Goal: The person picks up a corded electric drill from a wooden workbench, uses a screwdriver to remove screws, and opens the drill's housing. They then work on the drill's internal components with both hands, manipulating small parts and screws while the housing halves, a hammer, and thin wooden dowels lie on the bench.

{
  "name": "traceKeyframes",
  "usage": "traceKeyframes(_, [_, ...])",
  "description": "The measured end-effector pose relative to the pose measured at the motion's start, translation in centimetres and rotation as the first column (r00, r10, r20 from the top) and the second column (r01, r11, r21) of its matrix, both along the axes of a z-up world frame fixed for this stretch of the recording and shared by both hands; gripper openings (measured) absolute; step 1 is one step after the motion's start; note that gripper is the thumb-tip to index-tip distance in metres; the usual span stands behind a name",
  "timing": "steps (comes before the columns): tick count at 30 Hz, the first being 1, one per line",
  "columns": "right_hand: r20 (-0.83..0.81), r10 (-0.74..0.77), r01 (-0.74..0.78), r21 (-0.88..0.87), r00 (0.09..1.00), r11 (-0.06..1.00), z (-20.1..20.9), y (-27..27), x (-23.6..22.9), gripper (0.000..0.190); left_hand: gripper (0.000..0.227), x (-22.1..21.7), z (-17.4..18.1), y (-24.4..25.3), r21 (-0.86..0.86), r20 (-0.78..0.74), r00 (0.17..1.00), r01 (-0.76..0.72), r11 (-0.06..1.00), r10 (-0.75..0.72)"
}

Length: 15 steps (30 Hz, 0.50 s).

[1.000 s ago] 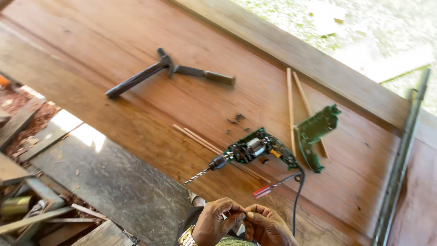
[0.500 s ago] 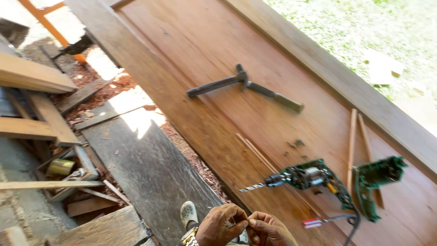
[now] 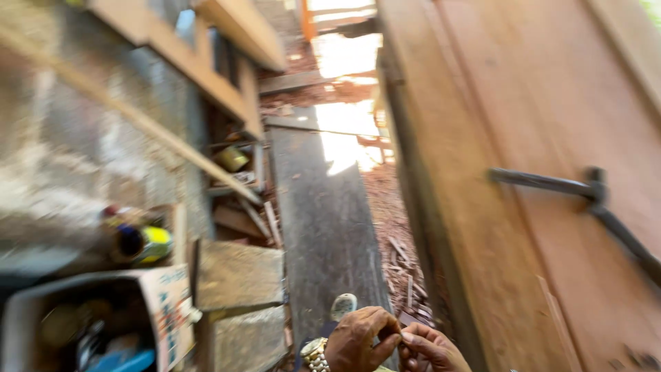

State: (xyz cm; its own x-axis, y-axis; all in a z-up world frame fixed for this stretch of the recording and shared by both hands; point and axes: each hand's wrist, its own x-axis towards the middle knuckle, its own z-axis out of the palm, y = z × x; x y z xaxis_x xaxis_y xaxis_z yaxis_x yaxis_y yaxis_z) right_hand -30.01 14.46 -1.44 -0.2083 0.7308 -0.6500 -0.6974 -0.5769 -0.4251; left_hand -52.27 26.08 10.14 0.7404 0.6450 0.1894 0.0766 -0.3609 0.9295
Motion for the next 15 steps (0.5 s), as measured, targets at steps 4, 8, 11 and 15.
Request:
traceKeyframes(4, [-0.037, 0.036, -0.038, -0.079, 0.999, 0.996, 3.3, 4.8, -4.2, 0.013, 0.012, -4.1, 0.3, 0.1, 0.045, -0.049, 0.974, -0.221, 0.974, 0.223])
traceKeyframes(8, [-0.066, 0.186, -0.189, -0.043, 0.980, 0.981, 3.1, 7.5, -6.4, 0.012, 0.012, -7.3, 0.3, -0.4, -0.030, -0.016, 0.935, -0.355, 0.934, 0.355])
traceKeyframes(11, [-0.011, 0.277, -0.277, -0.103, 0.961, 0.955, 3.2, 7.8, -7.2, 0.011, 0.012, -8.6, 0.2, -1.6, -0.102, -0.016, 0.919, -0.394, 0.914, 0.394])
traceKeyframes(15, [-0.030, 0.431, -0.431, -0.015, 0.902, 0.902, 1.7, 6.0, -6.2, 0.013, 0.013, -8.8, -0.3, -5.4, -0.266, -0.081, 0.896, -0.441, 0.857, 0.436])
